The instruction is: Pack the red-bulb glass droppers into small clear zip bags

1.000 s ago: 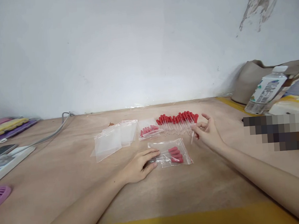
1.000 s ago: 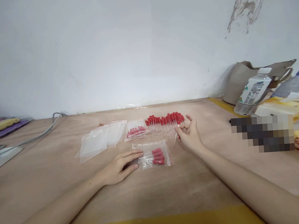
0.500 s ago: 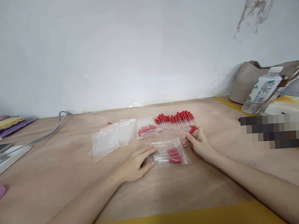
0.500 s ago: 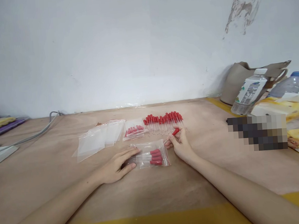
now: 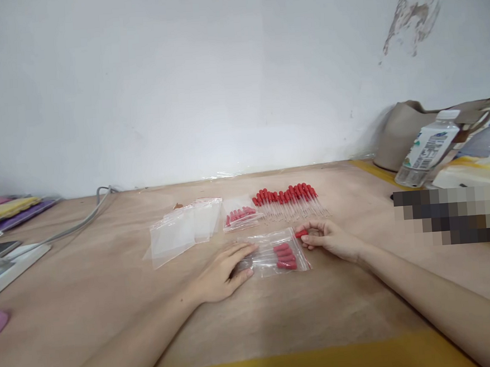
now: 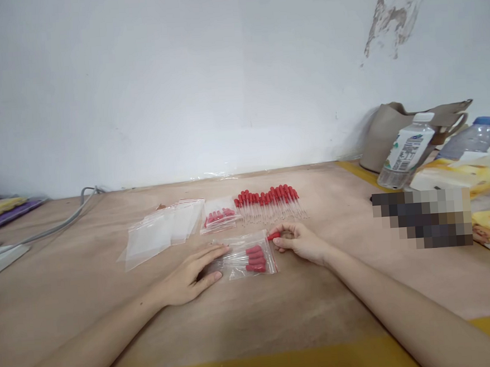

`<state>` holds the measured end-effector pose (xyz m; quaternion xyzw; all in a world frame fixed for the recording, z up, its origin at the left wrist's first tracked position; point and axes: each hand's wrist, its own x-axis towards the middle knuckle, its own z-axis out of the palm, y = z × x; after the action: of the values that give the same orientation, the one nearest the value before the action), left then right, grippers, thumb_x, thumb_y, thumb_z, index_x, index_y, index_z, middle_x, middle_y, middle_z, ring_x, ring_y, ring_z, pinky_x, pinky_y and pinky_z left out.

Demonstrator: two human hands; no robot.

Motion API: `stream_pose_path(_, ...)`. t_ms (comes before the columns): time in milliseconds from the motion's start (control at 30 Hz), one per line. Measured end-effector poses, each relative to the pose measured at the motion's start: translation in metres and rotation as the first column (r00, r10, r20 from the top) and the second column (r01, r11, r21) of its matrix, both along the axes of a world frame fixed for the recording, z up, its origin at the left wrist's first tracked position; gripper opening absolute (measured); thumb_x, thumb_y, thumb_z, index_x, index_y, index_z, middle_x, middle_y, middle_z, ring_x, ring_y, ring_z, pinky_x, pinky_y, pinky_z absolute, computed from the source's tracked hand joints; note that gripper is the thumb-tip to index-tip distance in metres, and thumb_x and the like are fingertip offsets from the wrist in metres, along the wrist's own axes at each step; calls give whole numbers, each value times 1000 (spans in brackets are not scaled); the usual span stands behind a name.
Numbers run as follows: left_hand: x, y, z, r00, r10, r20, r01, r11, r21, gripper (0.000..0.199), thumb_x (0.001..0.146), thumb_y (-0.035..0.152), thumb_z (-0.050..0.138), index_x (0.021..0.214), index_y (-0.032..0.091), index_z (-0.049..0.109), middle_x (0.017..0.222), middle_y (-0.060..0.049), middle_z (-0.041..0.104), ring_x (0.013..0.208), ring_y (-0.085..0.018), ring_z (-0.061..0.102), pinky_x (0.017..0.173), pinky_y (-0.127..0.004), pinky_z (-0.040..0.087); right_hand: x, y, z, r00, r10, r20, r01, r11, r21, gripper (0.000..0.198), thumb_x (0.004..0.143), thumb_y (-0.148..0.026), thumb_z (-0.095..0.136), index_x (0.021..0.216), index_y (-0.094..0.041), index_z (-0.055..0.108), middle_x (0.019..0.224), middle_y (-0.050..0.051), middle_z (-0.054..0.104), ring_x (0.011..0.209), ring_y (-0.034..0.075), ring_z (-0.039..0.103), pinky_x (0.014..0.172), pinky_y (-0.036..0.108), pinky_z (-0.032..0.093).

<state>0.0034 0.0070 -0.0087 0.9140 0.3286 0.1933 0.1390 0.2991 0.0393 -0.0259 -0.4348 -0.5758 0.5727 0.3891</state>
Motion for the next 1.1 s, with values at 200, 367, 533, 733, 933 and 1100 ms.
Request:
stream_pose_path(200,1,-1,2,999,16,-31,-16,1000,-1,44,89,30,44,132,25,36,132,-4,44,121,-21,40,100,-41,34,-5,6,4,988,108,112,-109,994,6,34,63,-39,68,86,-16,61,57,-4,56,51,6,50,47,18,41)
stream_pose_path(367,1,0,1,1000,5,-22,-5,1000,12,45,89,30,44,132,26,36,132,-5,44,121,-22,40,100,-42,34,-21,8,2,991,-14,136,3,997,82,34,60,-42,69,79,-15,66,50,-4,54,44,6,46,38,17,35)
stream_pose_path(533,1,0,1,1000,13,-29,-12,1000,21,45,88,29,45,132,26,36,131,-5,45,120,-23,41,99,-43,35,-31,8,-3,971,-187,149,169,978,123,29,53,-40,74,61,-15,61,46,-3,54,42,7,45,37,18,34)
stream_pose_path(733,2,0,0,999,18,-35,-18,1000,15,45,89,30,44,133,26,35,132,-4,44,121,-22,39,100,-42,34,-33,9,-8,954,-251,162,223,959,174,27,57,-39,70,62,-16,57,44,-4,53,37,7,42,34,19,32)
stream_pose_path(933,1,0,0,999,15,-38,-15,1000,15,44,89,30,45,132,26,36,133,-4,43,122,-22,39,101,-42,33,-34,9,-7,934,-301,193,268,947,179,26,56,-33,70,56,-17,50,44,-3,53,38,8,45,35,20,34)
stream_pose_path(1100,2,1,0,1000,-5,-30,5,1000,16,46,89,28,44,133,26,34,135,-4,41,123,-21,38,102,-40,32,-37,11,-12,939,-271,210,196,927,319,18,62,-32,66,65,-15,61,62,3,65,55,13,57,52,25,46)
